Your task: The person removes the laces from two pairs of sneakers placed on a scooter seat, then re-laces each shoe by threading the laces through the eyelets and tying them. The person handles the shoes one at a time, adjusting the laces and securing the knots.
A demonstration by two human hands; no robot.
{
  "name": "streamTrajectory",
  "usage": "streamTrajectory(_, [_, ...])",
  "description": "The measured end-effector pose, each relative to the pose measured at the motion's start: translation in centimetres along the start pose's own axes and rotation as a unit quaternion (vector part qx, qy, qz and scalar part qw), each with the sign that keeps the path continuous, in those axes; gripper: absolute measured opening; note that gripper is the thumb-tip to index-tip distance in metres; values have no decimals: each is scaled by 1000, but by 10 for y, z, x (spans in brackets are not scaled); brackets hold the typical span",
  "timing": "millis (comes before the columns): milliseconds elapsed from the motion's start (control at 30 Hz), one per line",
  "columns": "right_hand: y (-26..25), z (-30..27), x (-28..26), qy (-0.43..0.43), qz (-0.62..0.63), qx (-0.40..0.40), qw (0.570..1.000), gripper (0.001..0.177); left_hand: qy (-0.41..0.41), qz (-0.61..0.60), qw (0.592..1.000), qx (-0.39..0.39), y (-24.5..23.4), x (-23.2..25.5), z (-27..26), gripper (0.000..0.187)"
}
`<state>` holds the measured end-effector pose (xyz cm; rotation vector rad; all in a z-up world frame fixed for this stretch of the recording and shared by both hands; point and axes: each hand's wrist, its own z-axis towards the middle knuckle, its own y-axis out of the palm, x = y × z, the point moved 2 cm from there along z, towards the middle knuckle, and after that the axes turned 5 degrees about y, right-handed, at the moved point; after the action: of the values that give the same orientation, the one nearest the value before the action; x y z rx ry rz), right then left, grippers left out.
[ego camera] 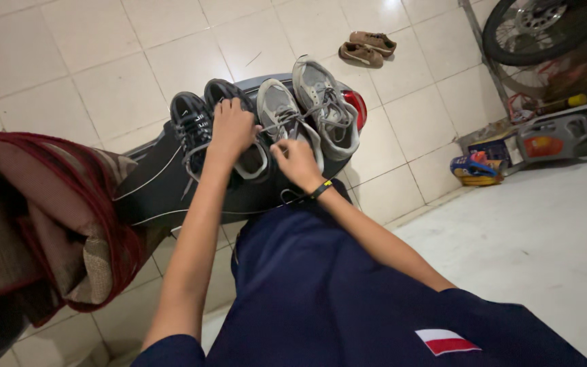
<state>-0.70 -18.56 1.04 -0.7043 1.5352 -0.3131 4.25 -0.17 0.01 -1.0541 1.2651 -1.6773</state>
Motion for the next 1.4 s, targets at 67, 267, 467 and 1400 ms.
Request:
streamTrajectory(67, [-11, -3, -2, -92, -104, 116, 984, 17, -19, -58, 998, -33, 4, 1, 0, 34])
streamTrajectory(267, [-51, 21, 20, -87, -280, 166, 942, 21, -132, -184, 973, 45, 33, 80, -2, 20])
streamTrajectory(467, [-59, 31, 22, -82, -215, 149, 962, 23, -223, -224, 947, 54, 38, 104, 7, 22])
streamTrajectory(1400, [-49, 35, 45, -73, -180, 95, 976, 16, -221, -282, 932, 55, 38, 113, -3, 21])
